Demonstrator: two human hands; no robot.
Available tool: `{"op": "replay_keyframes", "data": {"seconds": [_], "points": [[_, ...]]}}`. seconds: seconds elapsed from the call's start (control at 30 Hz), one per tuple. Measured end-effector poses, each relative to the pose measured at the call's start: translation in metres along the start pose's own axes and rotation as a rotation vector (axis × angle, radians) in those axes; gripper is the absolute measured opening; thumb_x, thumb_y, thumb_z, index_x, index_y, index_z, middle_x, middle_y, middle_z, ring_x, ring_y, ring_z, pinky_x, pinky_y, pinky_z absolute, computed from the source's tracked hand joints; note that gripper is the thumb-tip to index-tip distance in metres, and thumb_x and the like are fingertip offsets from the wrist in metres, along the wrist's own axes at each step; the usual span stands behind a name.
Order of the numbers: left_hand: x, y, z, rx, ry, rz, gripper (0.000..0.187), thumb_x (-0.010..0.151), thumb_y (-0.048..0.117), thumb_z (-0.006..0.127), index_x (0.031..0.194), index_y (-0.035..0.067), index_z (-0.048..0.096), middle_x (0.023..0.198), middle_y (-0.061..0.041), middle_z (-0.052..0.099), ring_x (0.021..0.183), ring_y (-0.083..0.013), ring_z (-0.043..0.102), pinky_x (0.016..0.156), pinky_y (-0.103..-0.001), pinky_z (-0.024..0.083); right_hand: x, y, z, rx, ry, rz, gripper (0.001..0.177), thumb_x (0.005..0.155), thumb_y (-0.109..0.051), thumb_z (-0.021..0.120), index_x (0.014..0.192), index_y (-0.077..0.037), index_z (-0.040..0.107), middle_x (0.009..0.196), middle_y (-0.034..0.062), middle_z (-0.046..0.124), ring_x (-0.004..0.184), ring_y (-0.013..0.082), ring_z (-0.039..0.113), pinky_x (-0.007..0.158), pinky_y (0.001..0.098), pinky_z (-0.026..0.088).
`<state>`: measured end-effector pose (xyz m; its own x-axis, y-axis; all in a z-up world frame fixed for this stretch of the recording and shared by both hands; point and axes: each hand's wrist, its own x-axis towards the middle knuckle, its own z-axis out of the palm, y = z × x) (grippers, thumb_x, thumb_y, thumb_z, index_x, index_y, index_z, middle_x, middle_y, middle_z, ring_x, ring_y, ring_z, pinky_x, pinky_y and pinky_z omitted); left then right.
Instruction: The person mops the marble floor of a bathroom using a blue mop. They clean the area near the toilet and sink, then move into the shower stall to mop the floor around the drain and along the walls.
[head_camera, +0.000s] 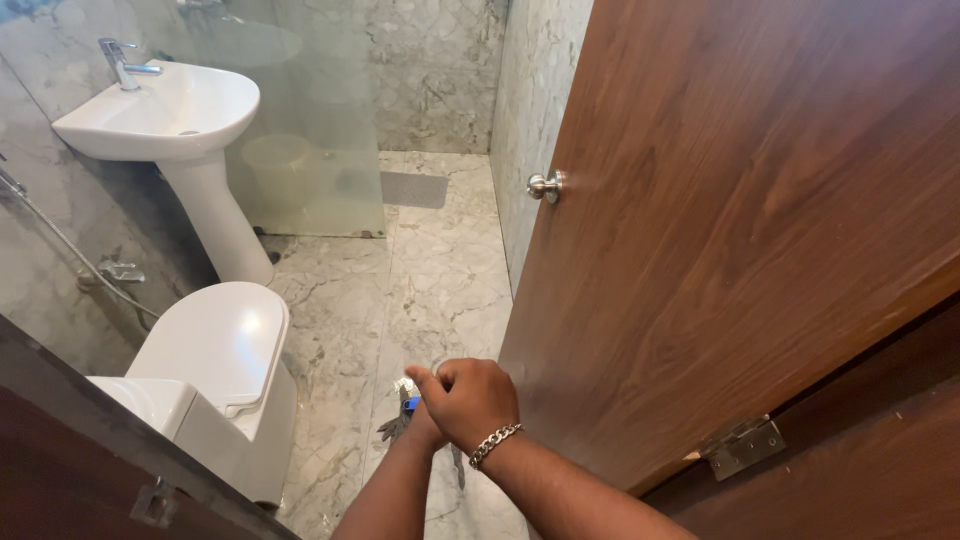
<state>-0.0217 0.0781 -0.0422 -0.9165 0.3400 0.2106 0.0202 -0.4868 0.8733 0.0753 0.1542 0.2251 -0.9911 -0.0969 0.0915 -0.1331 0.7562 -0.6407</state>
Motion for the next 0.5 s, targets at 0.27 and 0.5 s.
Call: {"op": "replay_keyframes", "data": {"seconds": [0.27, 0.5], "points": [[-0.008, 0.04, 0.02, 0.554, 0.145, 0.116, 0.029, 0.079, 0.024, 0.08, 0.097, 0.003, 0.071, 0.101, -0.017, 0.078, 0.095, -0.0319, 0.072, 0.08, -0.039, 0.057, 0.023, 0.002, -0.003, -0.586, -0.16, 0.02, 0.034, 0.082, -0.046, 0.076, 0.092, -0.013, 0.078, 0.098, 0.0153, 0.074, 0.093, 0.034, 0.072, 0.082, 0.044, 0.06], [-0.029, 0.08, 0.032, 1.186, 0.116, -0.203, 0.027, 0.083, 0.028, 0.074, 0.102, 0.008, 0.072, 0.109, -0.015, 0.075, 0.105, -0.0329, 0.069, 0.087, -0.041, 0.056, 0.024, 0.016, 0.039, -0.763, -0.437, -0.008, 0.03, 0.072, -0.016, 0.08, 0.101, -0.006, 0.079, 0.105, 0.0197, 0.074, 0.102, 0.0328, 0.073, 0.091, 0.04, 0.058]]}}
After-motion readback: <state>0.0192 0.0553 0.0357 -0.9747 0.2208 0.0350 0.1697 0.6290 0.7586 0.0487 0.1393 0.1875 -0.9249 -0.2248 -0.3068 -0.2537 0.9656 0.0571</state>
